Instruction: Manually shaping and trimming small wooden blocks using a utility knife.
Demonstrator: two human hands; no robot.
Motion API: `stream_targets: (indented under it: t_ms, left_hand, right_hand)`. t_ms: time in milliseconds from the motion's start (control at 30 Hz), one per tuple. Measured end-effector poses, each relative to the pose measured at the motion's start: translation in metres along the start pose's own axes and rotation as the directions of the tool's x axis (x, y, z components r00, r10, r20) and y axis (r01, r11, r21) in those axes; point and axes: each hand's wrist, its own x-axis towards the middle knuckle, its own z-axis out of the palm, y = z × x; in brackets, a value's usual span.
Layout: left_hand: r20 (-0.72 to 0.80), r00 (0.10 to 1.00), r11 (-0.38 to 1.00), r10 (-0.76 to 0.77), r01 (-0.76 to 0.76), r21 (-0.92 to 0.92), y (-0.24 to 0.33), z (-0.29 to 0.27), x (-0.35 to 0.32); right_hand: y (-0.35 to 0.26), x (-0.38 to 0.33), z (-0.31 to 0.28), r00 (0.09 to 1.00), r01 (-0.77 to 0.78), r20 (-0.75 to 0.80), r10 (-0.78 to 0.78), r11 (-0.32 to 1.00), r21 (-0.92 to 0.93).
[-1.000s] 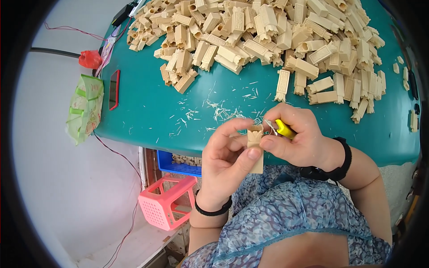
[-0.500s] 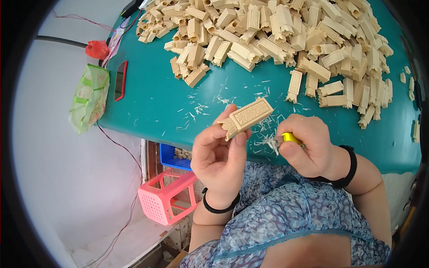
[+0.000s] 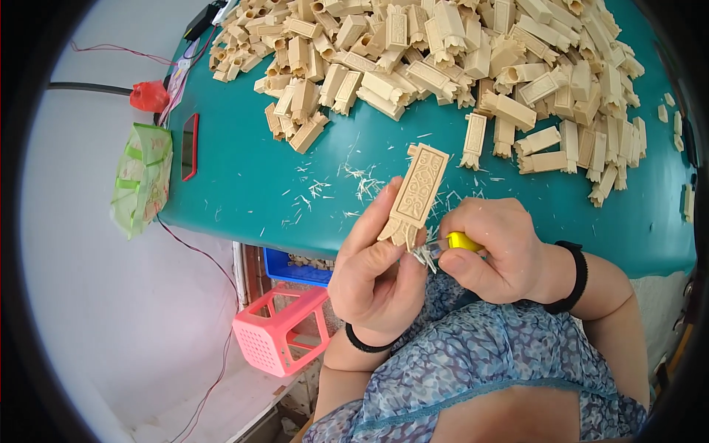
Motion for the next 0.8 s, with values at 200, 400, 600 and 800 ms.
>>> stream_targets:
  t_ms: [200, 400, 600, 800]
  left_hand:
    - [-0.065, 0.998, 1.0, 0.003, -0.001, 0.031, 0.0014, 0.0015, 0.0012]
    - [-0.062, 0.998, 0.997, -0.004, 0.009, 0.071, 0.0052, 0.0006, 0.0004]
    - [-0.009, 0.997, 0.961, 0.082, -0.076, 0.266, 0.0035, -0.0018, 0.0005]
    - [-0.086, 0.996, 1.0, -0.027, 0.027, -0.008, 0.0002, 0.0, -0.0028]
  right_hand:
    - [-0.0003, 0.002, 0.0003, 1.0, -0.008, 0.015, 0.008, 1.0, -0.008]
    - [0.0025, 0.0032, -0.0013, 0.999, 0.047, 0.0, -0.047, 0.993, -0.104]
    - [0.0056, 0.0042, 0.0011, 0.997, 0.04, -0.056, -0.049, 0.988, -0.15]
    - [0.006, 0.0039, -0.0028, 0.999, -0.024, 0.04, 0.027, 0.995, -0.094]
